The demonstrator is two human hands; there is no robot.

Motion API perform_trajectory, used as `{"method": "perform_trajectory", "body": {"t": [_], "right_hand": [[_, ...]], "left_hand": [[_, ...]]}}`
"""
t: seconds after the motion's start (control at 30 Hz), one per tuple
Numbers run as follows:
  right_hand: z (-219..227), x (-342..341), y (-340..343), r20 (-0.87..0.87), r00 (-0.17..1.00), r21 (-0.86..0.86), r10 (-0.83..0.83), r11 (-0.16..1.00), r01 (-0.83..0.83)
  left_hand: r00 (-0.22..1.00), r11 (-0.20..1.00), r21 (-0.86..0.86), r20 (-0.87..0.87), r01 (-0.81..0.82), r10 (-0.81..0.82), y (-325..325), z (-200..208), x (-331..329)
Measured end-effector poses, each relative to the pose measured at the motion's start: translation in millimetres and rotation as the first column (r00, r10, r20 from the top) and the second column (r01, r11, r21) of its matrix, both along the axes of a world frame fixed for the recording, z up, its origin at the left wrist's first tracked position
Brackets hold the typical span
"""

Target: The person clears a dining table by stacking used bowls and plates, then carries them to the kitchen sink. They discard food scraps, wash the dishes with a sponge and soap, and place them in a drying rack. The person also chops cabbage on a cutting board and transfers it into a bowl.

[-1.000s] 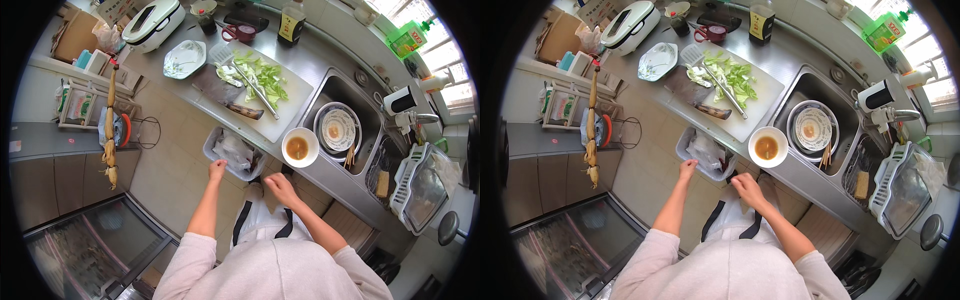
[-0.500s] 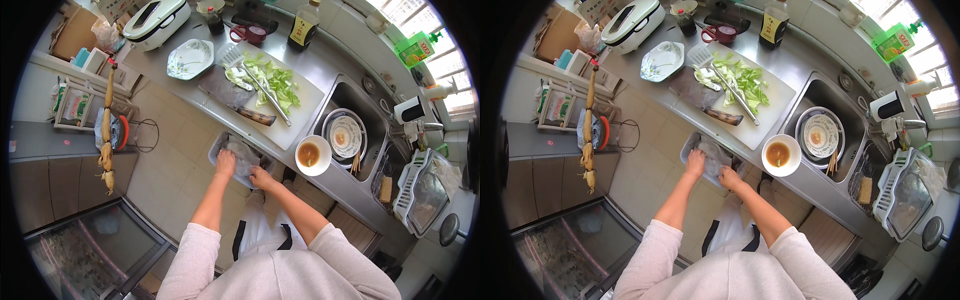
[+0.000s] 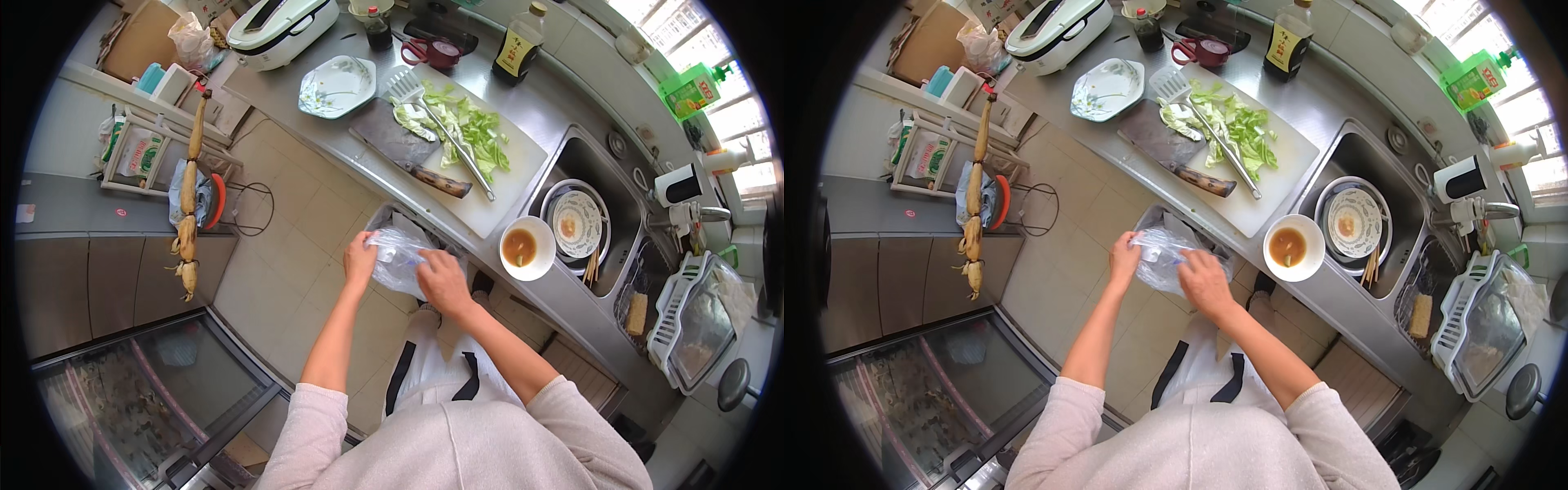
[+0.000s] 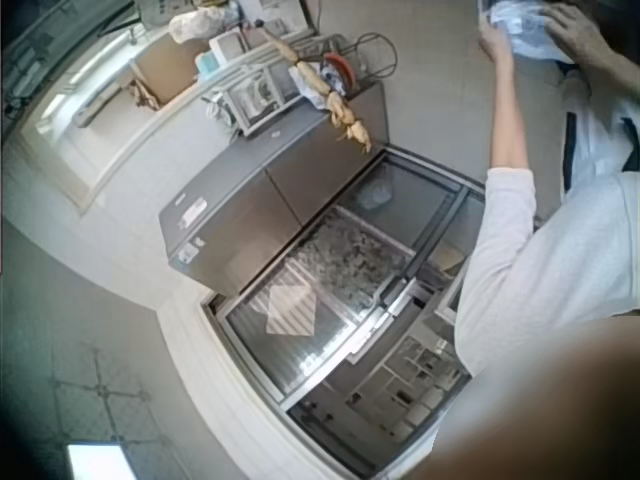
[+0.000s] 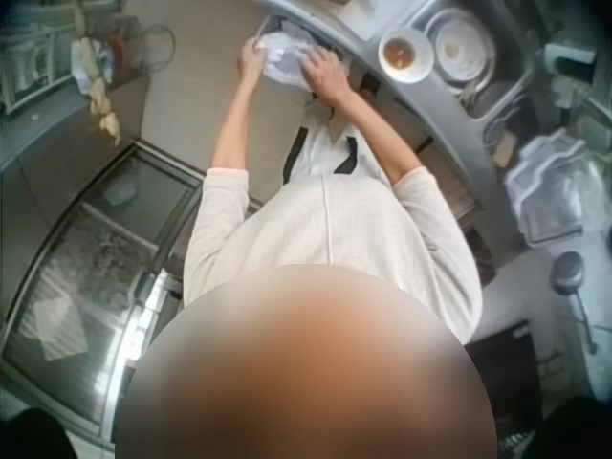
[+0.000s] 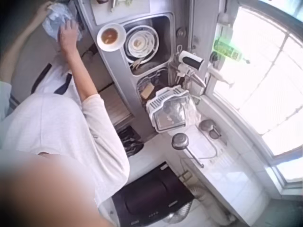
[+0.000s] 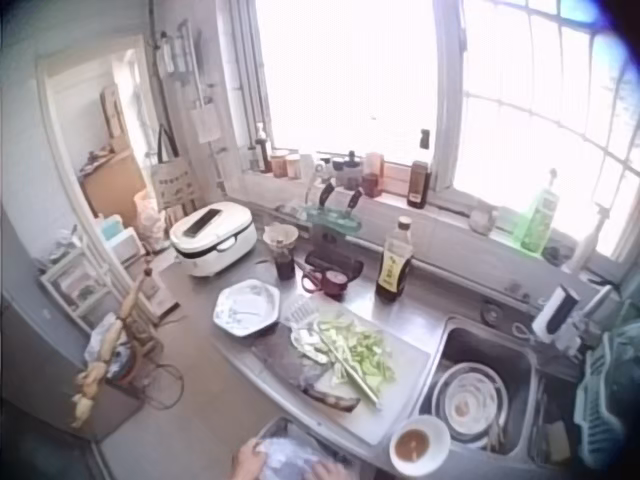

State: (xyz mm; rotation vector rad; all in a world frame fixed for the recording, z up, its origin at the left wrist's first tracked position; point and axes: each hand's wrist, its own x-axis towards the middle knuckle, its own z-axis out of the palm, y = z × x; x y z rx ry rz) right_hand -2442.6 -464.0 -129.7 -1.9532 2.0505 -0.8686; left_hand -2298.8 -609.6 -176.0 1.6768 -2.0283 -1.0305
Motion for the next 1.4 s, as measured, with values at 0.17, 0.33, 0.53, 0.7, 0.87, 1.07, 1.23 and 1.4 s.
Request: {"method": "perform_trajectory", "body": {"t": [0.17, 0.33, 0.53, 0.7, 0.87, 1.07, 1.23, 1.4], "right_hand": [[-40.2, 5.2, -5.0, -0.28, 0.938, 0.407, 0.206, 0.91, -0.079], [-37.6, -15.7, 4.0, -0.171, 0.975, 0.421, 0.143, 0.905, -0.059], [-16.3, -16.6, 66.3, 0.754, 0.45, 0.4, -0.478, 0.878, 0.263], [-14.7, -67.1, 114.4, 0.807, -0.448, 0.577, -0.386, 0.677, 0.457], [-23.0, -99.3, 111.4, 0.812, -0.564, 0.466, -0.152, 0.75, 0.469], [-13.1, -94.7, 111.3, 0.837, -0.403, 0.524, -0.37, 0.754, 0.396], [9.3, -68.0, 94.0, 0.884, -0.228, 0.447, -0.408, 0.881, 0.158], [5.1, -32.2, 71.3, 0.873, -0.204, 0.435, -0.443, 0.896, -0.086]], "left_hand": [[0.994, 0.96, 0.264, 0.021, 0.096, -0.105, 3.2, 8.1, -10.0], [0.935, 0.926, 0.302, -0.336, 0.225, -0.118, 0.4, -20.5, 7.1], [0.958, 0.923, 0.341, -0.275, 0.177, -0.082, 7.3, -25.0, 0.9], [0.958, 0.907, 0.414, -0.282, 0.077, 0.047, 13.2, -25.0, -6.0], [0.968, 0.892, 0.449, -0.243, 0.057, 0.061, 12.7, -25.2, -6.8], [0.947, 0.887, 0.462, -0.291, 0.014, 0.137, 16.2, -15.3, -4.6], [0.97, 0.902, 0.43, -0.23, 0.032, 0.075, 15.7, -3.4, -10.5], [0.977, 0.931, 0.363, -0.209, 0.045, 0.035, 13.9, -7.1, -11.2]]}}
